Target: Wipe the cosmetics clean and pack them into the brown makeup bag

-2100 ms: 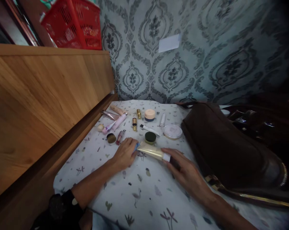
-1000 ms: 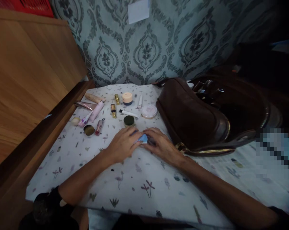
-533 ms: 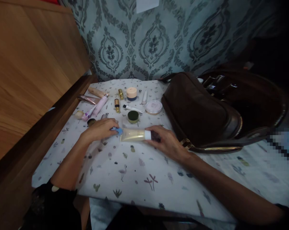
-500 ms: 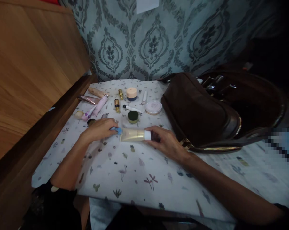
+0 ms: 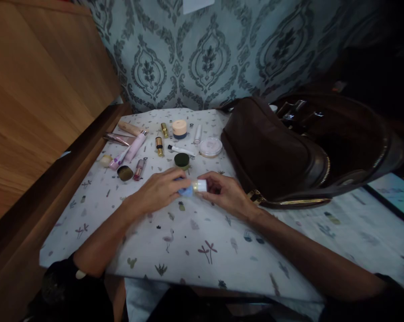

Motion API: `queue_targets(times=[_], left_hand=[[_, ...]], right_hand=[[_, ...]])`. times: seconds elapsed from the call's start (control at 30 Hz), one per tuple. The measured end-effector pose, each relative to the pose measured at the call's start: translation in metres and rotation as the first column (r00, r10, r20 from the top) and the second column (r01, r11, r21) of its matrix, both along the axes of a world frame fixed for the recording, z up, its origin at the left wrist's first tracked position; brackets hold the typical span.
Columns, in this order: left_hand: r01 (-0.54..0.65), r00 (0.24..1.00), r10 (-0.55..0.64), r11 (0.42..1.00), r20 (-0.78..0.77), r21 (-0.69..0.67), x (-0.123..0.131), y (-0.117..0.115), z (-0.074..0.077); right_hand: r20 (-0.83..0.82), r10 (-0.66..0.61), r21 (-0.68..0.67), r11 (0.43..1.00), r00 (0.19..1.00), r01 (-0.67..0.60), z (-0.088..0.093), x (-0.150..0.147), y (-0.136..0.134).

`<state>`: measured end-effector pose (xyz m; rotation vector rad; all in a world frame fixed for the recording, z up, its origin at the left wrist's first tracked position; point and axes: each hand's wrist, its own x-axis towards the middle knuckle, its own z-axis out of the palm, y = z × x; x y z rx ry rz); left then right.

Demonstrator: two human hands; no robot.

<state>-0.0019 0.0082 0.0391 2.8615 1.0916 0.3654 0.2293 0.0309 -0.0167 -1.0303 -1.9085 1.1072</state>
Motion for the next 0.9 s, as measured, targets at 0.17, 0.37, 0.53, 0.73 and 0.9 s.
queue_targets(times=[0.17, 0.37, 0.53, 0.73, 0.9], left_hand=[[-0.144, 0.989, 0.144, 0.923, -0.028, -0.355, -0.032, 0.017, 0.014], [-0.23, 0.954, 0.288, 0.887, 0.088, -0.401, -0.041, 0.023, 0.018], [-0.132, 0.904, 0.184, 0.979, 0.385, -0.157, -0.006, 0.008, 0.004], [-0.048, 0.972, 0.106, 0.964, 0.212, -0.261, -0.006, 0.009, 0.0], [-0.091, 0.958, 0.213, 0.862, 0.194, -0.499, -0.032, 0.021, 0.013]], right_hand=[[-0.039, -0.005, -0.064, 0.998, 0.999, 0.002, 0.0, 0.001, -0.001], [-0.171, 0.04, -0.158, 0.985, 0.984, -0.068, 0.003, 0.0, -0.004], [-0.2, 0.054, -0.05, 0.997, 0.978, -0.065, 0.006, -0.003, -0.008], [-0.164, 0.012, -0.12, 0.992, 0.986, -0.032, 0.003, -0.005, -0.006], [-0.169, 0.011, -0.184, 0.982, 0.986, -0.043, 0.003, -0.004, -0.003]])
